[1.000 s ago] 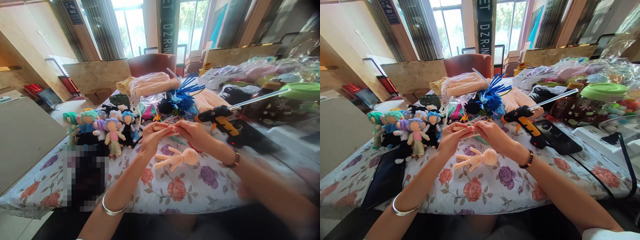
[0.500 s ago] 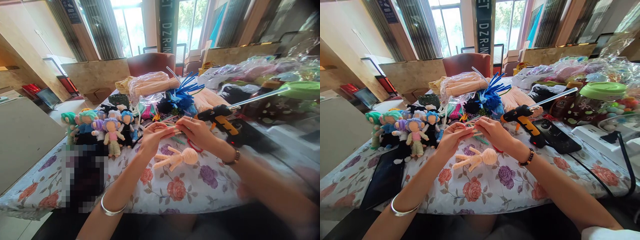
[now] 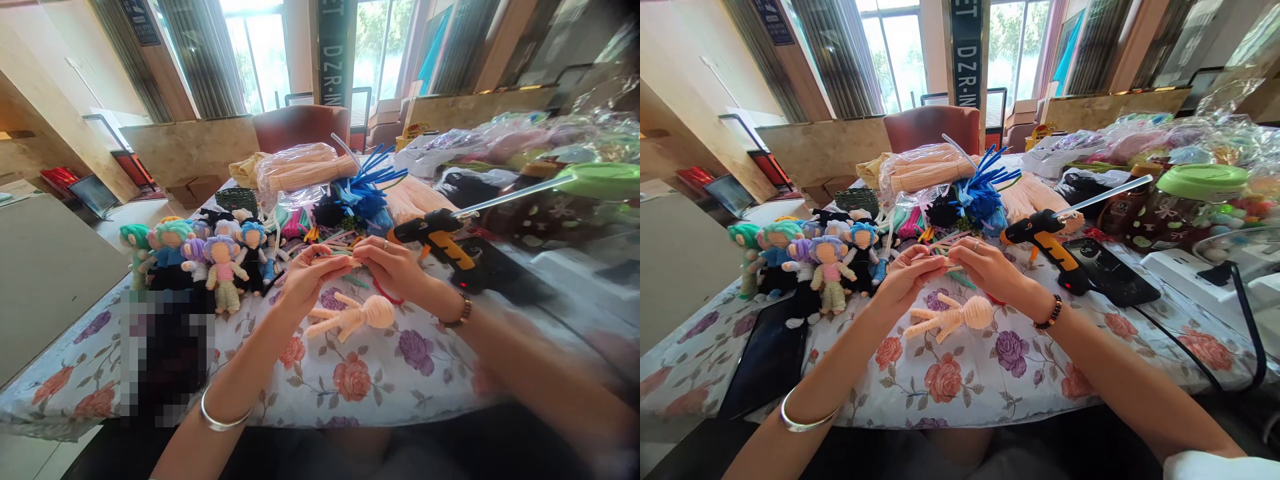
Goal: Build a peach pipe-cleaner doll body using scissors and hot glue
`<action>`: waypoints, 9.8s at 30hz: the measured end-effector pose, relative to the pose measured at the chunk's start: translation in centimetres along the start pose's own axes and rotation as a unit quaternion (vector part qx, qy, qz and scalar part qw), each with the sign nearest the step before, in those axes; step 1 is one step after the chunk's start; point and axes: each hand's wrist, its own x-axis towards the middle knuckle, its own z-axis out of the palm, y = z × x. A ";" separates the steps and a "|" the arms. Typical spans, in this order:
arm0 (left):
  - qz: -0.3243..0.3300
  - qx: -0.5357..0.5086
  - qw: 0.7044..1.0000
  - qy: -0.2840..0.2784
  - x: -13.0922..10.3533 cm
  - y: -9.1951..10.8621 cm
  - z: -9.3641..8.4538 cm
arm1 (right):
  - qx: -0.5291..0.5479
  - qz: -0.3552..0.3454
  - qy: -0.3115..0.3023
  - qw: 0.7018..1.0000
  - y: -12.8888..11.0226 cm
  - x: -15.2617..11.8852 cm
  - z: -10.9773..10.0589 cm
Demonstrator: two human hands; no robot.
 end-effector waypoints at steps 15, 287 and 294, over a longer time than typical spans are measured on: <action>0.130 0.086 0.988 0.019 -0.3 -0.5 0.1 | 0.176 0.315 -0.078 0.929 -1.2 0.5 0.7; 0.263 0.294 0.918 0.053 3.0 -1.8 -1.2 | 0.399 0.429 -0.091 0.805 -2.1 -0.6 1.8; 0.253 0.294 0.921 0.030 2.8 -1.8 -1.1 | 0.414 0.396 -0.108 0.813 -1.8 -0.7 1.8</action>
